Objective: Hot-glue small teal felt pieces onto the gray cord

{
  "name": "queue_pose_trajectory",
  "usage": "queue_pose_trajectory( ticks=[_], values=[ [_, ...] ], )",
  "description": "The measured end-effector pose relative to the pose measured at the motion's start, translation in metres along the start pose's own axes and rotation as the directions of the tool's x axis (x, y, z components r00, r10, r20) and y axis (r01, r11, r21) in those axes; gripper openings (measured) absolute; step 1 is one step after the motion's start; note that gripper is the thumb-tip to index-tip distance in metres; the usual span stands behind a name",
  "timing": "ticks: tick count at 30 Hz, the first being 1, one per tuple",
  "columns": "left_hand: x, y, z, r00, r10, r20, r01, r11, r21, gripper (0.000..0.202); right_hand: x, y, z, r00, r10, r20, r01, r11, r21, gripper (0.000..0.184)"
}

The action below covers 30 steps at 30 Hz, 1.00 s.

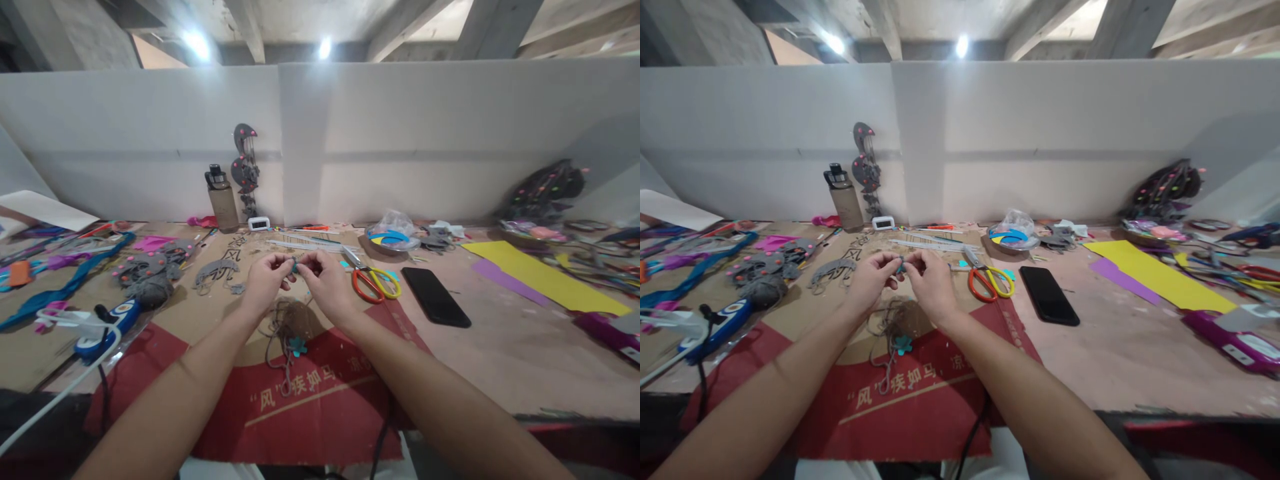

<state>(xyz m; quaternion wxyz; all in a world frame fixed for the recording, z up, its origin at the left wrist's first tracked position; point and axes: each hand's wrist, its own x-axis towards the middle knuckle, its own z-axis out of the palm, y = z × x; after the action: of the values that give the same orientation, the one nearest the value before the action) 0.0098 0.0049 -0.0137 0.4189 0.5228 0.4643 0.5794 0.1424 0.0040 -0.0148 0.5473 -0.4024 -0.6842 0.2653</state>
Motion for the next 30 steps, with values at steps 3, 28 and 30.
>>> queue_pose_trajectory(
  ticks=[3, 28, 30],
  values=[
    [-0.001, 0.0019, 0.0013, 1.0, -0.001, 0.011, 0.002, 1.0, -0.003, 0.024, 0.0013, 0.0006, -0.0016, 1.0, -0.001, -0.006, 0.001, 1.0, -0.031, 0.013],
    [-0.0061, 0.0043, 0.0038, 0.984, 0.001, 0.177, 0.005, 0.999, -0.032, 0.031, 0.0067, 0.0064, 0.0011, 0.996, 0.076, -0.049, -0.079, 0.995, -0.065, 0.012],
    [-0.0056, 0.0043, 0.0033, 0.982, 0.016, 0.187, -0.018, 1.0, 0.006, 0.031, 0.0069, 0.0064, 0.0009, 0.995, 0.091, -0.033, -0.093, 0.994, -0.051, 0.011]
  ],
)
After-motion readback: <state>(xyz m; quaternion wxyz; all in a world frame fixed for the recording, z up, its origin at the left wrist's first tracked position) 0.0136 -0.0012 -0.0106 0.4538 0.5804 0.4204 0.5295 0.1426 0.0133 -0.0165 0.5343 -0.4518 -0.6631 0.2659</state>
